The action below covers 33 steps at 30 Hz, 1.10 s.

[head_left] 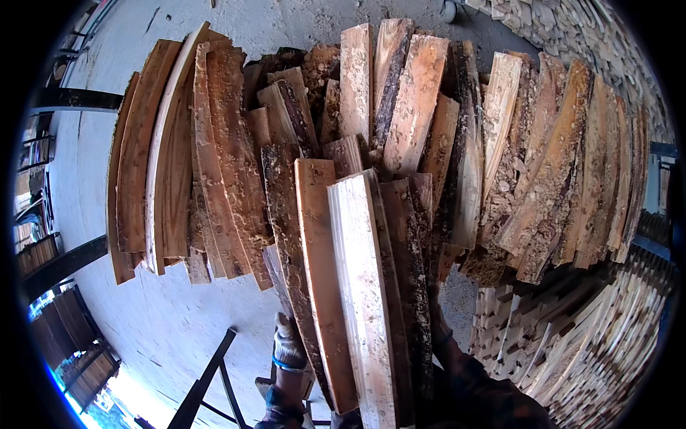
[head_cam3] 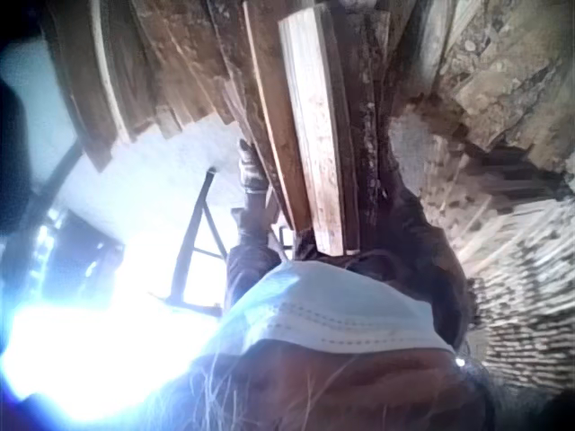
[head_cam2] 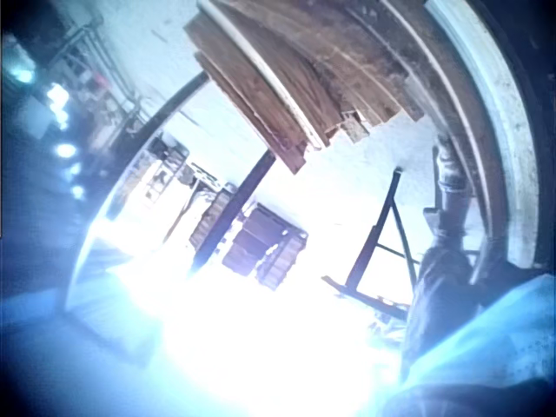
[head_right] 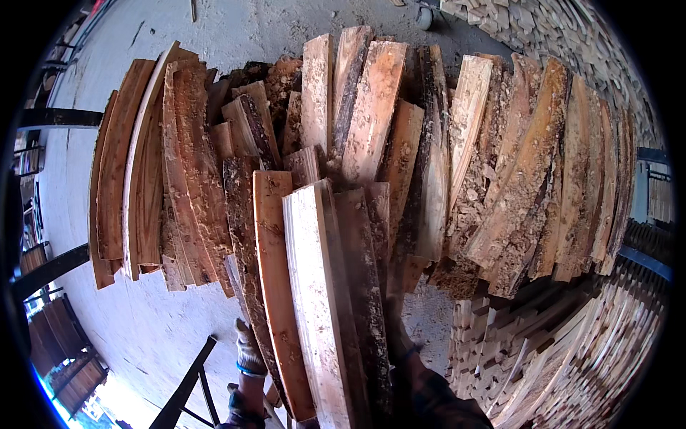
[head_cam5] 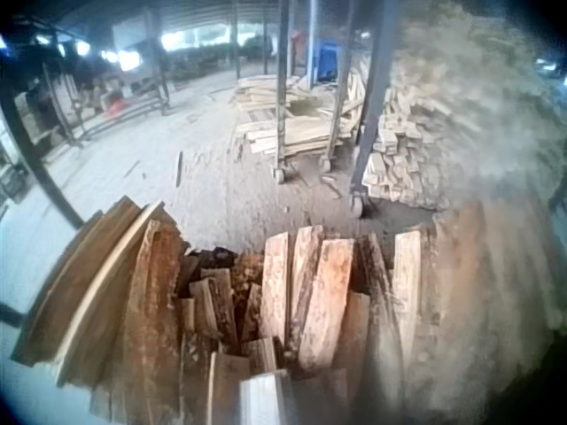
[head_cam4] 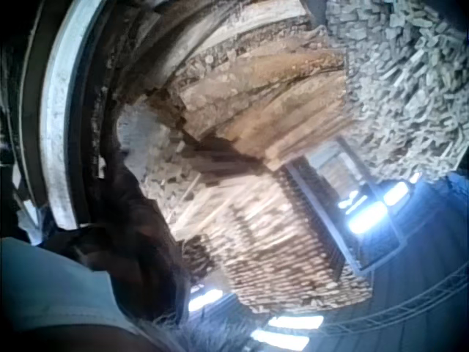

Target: The person repeatedly picks up wooden planks from a large pile and stacks them onto a metal rack. The worker wears gloves and a plaid shirt, handling the lumber one piece at a time to build a neat stack.

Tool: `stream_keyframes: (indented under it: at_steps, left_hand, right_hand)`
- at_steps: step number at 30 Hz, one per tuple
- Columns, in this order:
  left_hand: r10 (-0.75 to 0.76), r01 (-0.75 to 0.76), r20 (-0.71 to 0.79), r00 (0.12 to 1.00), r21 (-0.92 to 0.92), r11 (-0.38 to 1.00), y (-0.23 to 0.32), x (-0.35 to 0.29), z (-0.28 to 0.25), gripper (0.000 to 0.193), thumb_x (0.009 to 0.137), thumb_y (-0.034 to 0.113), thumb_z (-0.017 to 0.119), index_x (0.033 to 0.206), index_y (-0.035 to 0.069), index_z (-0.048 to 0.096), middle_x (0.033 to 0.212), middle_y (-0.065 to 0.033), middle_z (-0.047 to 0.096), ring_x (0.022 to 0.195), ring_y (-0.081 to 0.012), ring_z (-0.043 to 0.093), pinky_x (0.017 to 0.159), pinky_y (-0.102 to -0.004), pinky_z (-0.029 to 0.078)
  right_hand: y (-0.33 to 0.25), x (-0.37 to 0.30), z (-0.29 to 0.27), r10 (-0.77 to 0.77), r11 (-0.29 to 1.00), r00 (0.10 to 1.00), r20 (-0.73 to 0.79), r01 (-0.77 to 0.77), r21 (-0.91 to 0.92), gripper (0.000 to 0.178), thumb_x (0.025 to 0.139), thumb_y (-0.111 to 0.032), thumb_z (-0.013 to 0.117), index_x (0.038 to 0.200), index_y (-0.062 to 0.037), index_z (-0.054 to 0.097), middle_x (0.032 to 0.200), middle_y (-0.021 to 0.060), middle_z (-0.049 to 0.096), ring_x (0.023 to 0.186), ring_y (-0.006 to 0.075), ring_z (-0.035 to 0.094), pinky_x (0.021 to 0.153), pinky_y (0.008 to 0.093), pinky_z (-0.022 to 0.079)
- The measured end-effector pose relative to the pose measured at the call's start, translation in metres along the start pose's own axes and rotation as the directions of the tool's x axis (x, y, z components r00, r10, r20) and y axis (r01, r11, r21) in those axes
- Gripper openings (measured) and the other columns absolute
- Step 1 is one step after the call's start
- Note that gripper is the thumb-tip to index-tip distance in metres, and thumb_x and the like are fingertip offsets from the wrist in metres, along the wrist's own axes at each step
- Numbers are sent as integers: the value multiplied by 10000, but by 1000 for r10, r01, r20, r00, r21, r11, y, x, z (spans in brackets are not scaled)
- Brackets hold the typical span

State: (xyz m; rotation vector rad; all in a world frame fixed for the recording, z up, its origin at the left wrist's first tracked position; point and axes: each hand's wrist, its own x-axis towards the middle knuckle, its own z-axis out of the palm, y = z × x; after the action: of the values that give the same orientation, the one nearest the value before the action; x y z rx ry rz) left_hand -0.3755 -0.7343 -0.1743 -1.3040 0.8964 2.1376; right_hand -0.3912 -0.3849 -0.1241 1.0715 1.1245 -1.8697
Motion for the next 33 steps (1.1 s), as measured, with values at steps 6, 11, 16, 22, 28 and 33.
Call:
stream_keyframes:
  at_steps: [6, 11, 16, 22, 28, 33]
  left_hand:
    - [198, -200, 104, 975, 8, 980, 34, 15, 88, 639, 839, 533, 658, 1226, 32, 568, 1076, -91, 654, 956, -239, 637, 826, -380, 540]
    - [270, -278, 66, 961, 217, 936, 15, -25, 94, 449, 854, 327, 699, 1169, 19, 609, 1021, -54, 668, 902, -195, 638, 798, -325, 539]
    - [475, -794, 662, 580, 589, 148, -11, -69, 56, 288, 905, 205, 556, 1105, -2, 576, 1014, -98, 623, 859, -195, 584, 780, -317, 508]
    - [53, -538, 692, 720, 508, 673, -69, -165, 218, 635, 907, 432, 541, 1363, -2, 453, 1335, -161, 496, 1188, -290, 485, 1033, -442, 410]
    - [-262, -552, 777, 572, 601, 578, -216, -258, 373, 749, 831, 360, 671, 1399, -24, 371, 1296, -159, 511, 1126, -261, 541, 1018, -393, 441]
    - [-589, -558, 659, 468, 737, 381, -465, -357, 473, 845, 747, 168, 731, 1449, -14, 297, 1232, -183, 551, 1073, -262, 579, 927, -363, 511]
  right_hand:
    - [41, 79, -22, -283, 913, 957, -58, 287, 291, 575, 978, -540, 406, 1186, -34, 586, 1019, 64, 639, 852, 162, 590, 743, 299, 501]
    - [24, 24, -18, -286, 924, 955, 76, 254, 287, 604, 981, -517, 412, 1316, -18, 472, 1141, 70, 593, 979, 162, 561, 855, 288, 470]
    - [57, -39, -49, -446, 856, 895, -20, 433, 283, 545, 988, -444, 461, 1288, 11, 492, 1199, 77, 535, 1093, 181, 488, 988, 315, 393]
    - [100, -145, -108, -720, 483, 650, -244, 721, 497, 475, 995, -336, 489, 1316, 15, 513, 1233, 32, 582, 1100, 143, 532, 964, 264, 431]
    - [108, -364, -226, -802, 398, 242, -546, 898, -188, 498, 1005, -310, 428, 1363, 36, 433, 1300, 128, 547, 1090, 191, 575, 938, 277, 473]
    - [183, -426, -401, -650, 228, -124, -750, 909, -349, 544, 986, -220, 469, 1423, 46, 286, 1234, 203, 557, 938, 230, 649, 781, 286, 572]
